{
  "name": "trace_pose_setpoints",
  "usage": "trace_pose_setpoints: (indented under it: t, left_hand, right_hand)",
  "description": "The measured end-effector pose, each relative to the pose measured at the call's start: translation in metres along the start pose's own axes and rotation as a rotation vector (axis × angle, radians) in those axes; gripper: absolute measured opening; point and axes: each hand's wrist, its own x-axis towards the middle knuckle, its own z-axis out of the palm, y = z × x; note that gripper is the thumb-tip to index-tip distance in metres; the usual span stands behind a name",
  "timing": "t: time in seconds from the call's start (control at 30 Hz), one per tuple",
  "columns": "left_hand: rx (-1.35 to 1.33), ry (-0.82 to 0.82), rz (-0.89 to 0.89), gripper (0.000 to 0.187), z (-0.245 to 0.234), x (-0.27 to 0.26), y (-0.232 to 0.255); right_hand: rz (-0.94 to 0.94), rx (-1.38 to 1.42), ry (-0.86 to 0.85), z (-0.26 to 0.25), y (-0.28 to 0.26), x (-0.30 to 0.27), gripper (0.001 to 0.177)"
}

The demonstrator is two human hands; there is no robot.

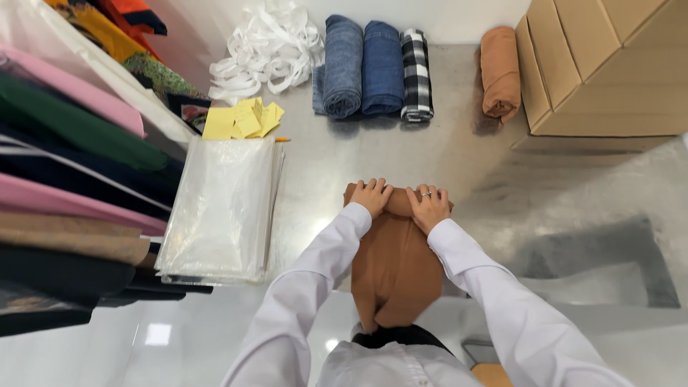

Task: Folding and stacking various shirts on a metal table in a warehouse setting

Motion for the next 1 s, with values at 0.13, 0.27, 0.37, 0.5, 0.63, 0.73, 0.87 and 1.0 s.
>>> trace_pose_setpoints:
  t: [0.13,0.27,0.37,0.5,0.63,0.73,0.87,1.0]
  left_hand:
    - [0.028,0.063,-0.066,0.05,0.006,0.031,-0.011]
    - [0.12,0.314,-0.121,0.034,0.028,0.059,-0.015]
    - [0.194,0.535,-0.155,0.015,0.023,0.078,-0.019]
    - [0.216,0.583,-0.206,0.007,0.031,0.092,-0.021]
    - [0.196,0.555,-0.229,0.013,0.023,0.073,-0.01]
    - [0.123,0.558,-0.2,0.04,-0.012,0.044,-0.003]
    - [-0.292,0.05,-0.167,0.084,-0.061,0.031,-0.02]
    - [-0.41,-0.325,-0.276,0.086,-0.077,0.064,-0.048]
  right_hand:
    - [-0.011,0.106,-0.089,0.011,0.035,0.038,0.072]
    - [0.043,0.39,-0.694,0.001,0.072,0.082,0.091]
    - [0.075,0.467,-0.897,0.003,0.093,0.112,0.093]
    - [0.061,0.436,-1.008,0.022,0.103,0.131,0.096]
    - [-0.053,0.443,-0.905,0.053,0.099,0.112,0.088]
    - [-0.145,0.346,-0.76,0.06,0.091,0.083,0.086]
    - [-0.18,0.164,-0.096,0.085,0.071,0.044,0.095]
    - [-0.142,0.257,-0.376,0.046,0.069,0.057,0.105]
